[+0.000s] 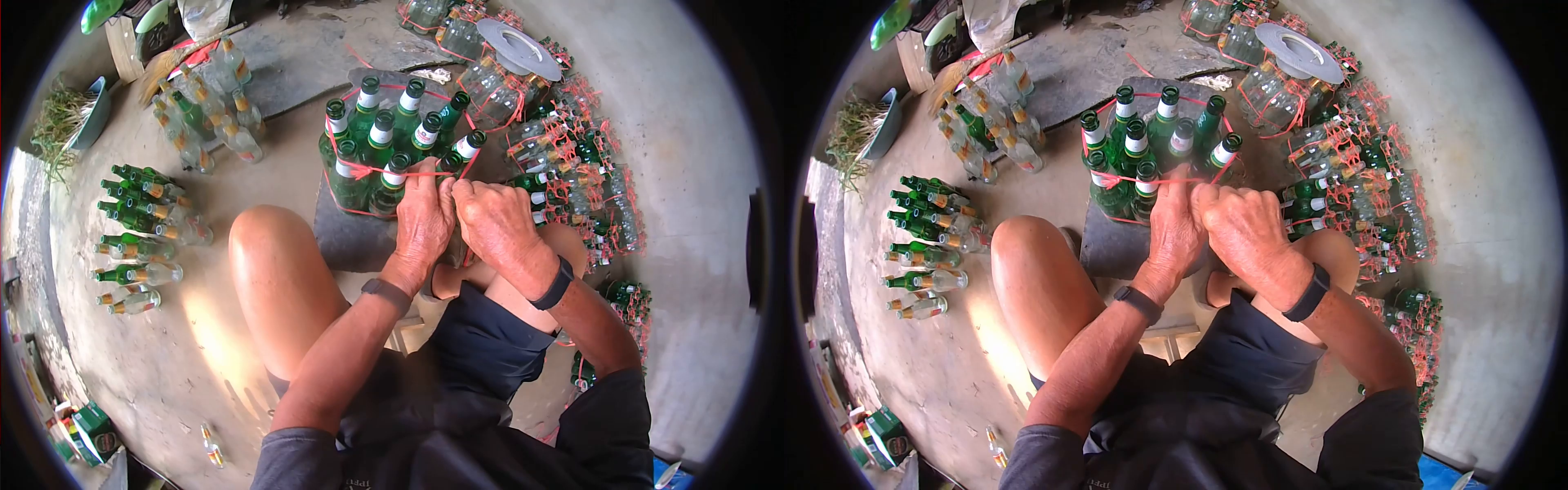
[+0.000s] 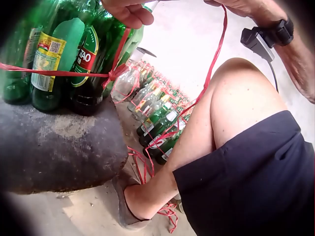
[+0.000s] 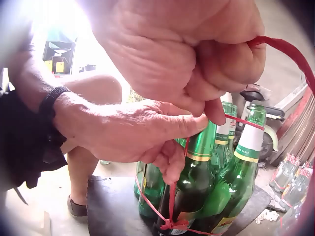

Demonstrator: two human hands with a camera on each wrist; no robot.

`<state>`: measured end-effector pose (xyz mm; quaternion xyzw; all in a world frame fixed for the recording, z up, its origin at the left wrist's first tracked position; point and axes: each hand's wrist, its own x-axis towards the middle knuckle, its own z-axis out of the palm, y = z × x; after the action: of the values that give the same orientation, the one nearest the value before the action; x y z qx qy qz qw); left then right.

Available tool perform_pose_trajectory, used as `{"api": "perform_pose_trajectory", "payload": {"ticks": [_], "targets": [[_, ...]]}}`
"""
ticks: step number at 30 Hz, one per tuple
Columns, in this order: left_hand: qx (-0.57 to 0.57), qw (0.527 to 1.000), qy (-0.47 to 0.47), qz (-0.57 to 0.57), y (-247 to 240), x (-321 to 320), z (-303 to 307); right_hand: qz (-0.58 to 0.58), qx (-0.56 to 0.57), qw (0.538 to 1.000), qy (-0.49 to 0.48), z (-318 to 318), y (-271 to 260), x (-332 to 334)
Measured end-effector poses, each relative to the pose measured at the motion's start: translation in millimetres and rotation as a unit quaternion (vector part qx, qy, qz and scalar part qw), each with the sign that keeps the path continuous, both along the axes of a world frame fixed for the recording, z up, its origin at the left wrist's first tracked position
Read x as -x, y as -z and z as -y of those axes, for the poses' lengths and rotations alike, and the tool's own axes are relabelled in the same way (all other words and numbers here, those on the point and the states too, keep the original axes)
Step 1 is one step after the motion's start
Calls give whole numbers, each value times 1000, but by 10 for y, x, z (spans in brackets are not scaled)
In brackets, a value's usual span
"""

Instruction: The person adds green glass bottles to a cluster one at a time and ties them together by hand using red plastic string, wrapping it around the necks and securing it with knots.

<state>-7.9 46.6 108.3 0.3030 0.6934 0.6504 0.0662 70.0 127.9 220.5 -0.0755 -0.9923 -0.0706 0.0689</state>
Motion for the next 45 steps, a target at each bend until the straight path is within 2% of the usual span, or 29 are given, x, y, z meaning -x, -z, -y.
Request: {"api": "perform_pose_trajectory", "payload": {"ticks": [6, 8, 11, 14, 15, 17, 19, 20, 24, 32, 36, 38, 40, 43, 45], "targets": [[10, 999, 27, 33, 47, 6, 19, 44, -21, 999, -23, 102, -57, 72], [30, 998, 31, -44, 175, 20, -16, 52, -11, 998, -34, 126, -107, 96], [40, 995, 41, -81, 8, 32, 59, 59, 1, 996, -63, 116, -102, 181], [51, 993, 46, -94, 80, 46, 27, 69, 5, 992, -105, 5, -144, 278], [51, 993, 45, -93, 81, 41, 28, 79, 7, 989, -127, -30, -186, 316], [17, 997, 58, 50, 77, 32, 16, 98, 4, 986, -131, -78, -316, 423], [18, 999, 48, 8, 168, 30, -7, 113, 22, 977, -177, -140, -395, 529], [18, 998, 40, -35, 212, 17, -20, 131, 37, 978, -156, -131, -433, 588], [6, 999, 24, -26, 162, 12, 11, 185, 36, 967, -173, -210, -538, 784], [11, 1000, 10, -15, 2, 6, 30, 214, 84, 957, -175, -465, -477, 1067], [-15, 1000, -3, -3, -17, 2, 19, 226, 190, 936, -189, -652, -405, 1141], [9, 999, 9, -36, 11, 20, 16, 237, 228, 927, -182, -706, -401, 1163], [-1, 1000, 10, -16, -14, 14, 15, 284, 294, 905, -115, -717, -444, 1210], [-10, 1000, 11, 5, -35, 14, 24, 313, 344, 882, -71, -755, -438, 1237], [-10, 1000, 12, 7, -33, 15, 27, 300, 352, 883, -74, -784, -388, 1227]]}}
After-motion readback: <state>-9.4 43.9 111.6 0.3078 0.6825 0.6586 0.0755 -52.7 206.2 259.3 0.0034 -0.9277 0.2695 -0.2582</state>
